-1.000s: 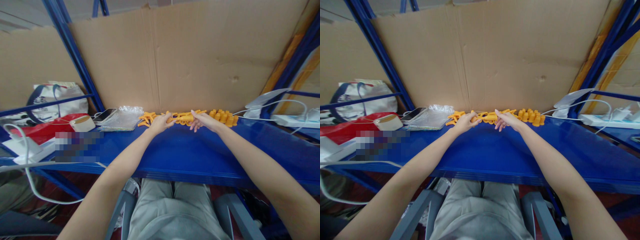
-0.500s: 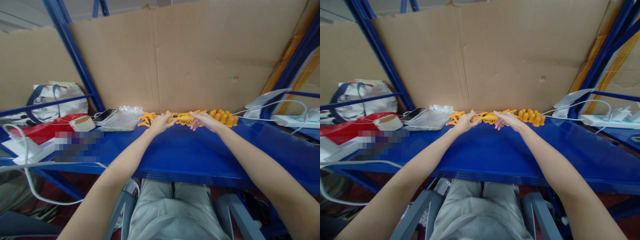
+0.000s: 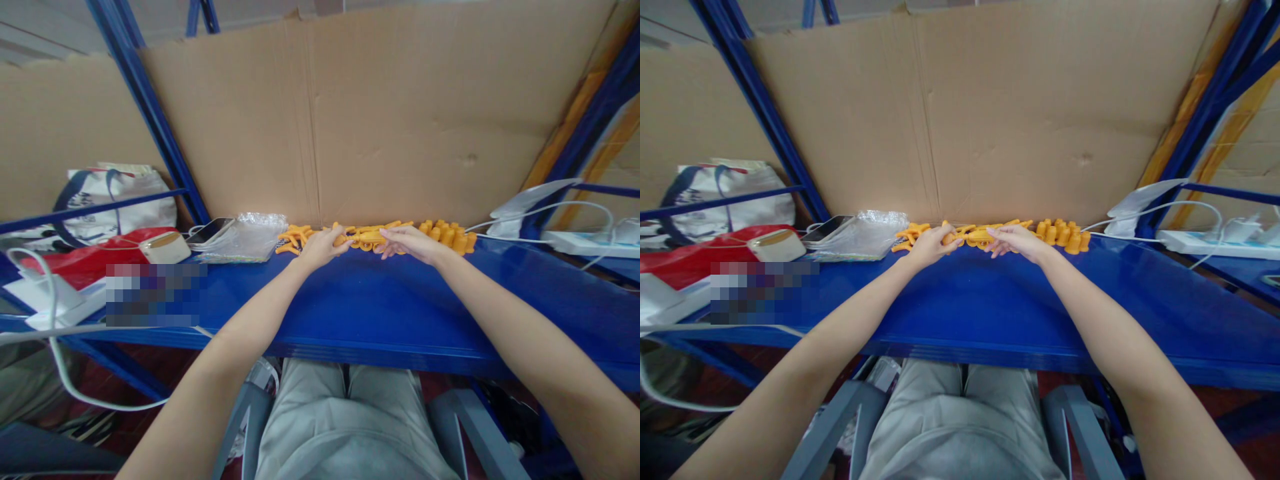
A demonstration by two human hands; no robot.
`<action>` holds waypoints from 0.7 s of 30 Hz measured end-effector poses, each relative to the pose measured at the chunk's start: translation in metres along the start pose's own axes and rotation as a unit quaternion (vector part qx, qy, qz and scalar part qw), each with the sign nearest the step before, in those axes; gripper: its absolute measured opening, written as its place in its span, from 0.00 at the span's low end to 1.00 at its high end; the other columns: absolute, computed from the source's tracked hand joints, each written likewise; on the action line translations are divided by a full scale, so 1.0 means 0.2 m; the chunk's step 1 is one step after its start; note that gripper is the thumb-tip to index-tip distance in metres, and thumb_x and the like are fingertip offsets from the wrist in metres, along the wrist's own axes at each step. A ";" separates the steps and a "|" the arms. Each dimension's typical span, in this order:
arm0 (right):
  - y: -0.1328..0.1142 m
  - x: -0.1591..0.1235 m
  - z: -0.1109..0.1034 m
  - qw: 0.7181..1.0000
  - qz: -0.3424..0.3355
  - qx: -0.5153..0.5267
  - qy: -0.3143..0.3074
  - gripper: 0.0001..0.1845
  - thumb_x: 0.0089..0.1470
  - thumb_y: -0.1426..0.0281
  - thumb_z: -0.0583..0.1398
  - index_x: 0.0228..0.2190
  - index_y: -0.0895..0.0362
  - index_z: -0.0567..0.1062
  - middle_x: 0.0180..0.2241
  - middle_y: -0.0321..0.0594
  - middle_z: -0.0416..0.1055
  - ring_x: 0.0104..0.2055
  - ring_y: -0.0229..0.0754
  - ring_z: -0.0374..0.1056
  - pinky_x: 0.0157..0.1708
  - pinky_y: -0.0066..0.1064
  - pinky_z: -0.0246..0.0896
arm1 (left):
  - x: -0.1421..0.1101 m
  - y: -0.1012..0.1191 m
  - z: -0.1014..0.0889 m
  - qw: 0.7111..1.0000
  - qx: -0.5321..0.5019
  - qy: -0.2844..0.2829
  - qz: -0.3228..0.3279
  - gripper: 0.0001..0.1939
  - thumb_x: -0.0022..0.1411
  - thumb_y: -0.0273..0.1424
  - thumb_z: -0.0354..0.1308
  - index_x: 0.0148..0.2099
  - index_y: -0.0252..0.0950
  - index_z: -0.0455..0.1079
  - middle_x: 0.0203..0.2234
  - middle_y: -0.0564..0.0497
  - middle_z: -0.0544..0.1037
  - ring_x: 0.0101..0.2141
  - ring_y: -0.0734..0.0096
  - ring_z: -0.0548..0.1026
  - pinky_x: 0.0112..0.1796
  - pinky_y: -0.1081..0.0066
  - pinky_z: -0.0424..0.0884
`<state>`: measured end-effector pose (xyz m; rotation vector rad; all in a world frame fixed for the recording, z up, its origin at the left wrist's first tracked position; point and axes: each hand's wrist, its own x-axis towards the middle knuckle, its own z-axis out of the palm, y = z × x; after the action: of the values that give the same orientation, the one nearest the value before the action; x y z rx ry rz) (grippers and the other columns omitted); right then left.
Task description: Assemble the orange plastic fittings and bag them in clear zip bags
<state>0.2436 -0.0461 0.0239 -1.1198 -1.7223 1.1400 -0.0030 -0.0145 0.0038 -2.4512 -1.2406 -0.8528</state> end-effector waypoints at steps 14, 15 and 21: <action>0.00 0.00 0.05 0.998 0.054 0.001 0.024 0.31 0.62 0.47 0.54 0.26 0.61 0.77 0.24 0.47 0.79 0.21 0.37 0.72 0.25 0.25 0.67 | 0.00 -0.01 0.01 1.000 0.005 0.008 0.013 0.15 0.67 0.44 0.55 0.42 0.36 0.70 0.33 0.46 0.80 0.34 0.65 0.78 0.34 0.72 0.68; 0.00 0.00 0.05 0.998 0.056 0.001 0.026 0.31 0.62 0.48 0.53 0.25 0.61 0.77 0.24 0.47 0.79 0.21 0.37 0.72 0.24 0.25 0.67 | 0.00 -0.01 0.01 1.000 0.005 0.006 0.011 0.15 0.67 0.44 0.55 0.42 0.36 0.70 0.33 0.46 0.80 0.34 0.65 0.78 0.35 0.72 0.68; 0.00 0.01 0.05 0.998 0.058 -0.006 0.021 0.32 0.63 0.47 0.52 0.26 0.60 0.77 0.23 0.48 0.78 0.20 0.37 0.72 0.23 0.25 0.66 | 0.00 0.00 0.00 1.000 -0.004 -0.007 -0.002 0.15 0.66 0.43 0.55 0.43 0.36 0.70 0.34 0.45 0.80 0.35 0.63 0.78 0.36 0.71 0.68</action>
<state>0.2339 -0.0474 0.0207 -1.2564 -1.6524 1.1674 -0.0027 -0.0151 0.0031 -2.4659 -1.2486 -0.8448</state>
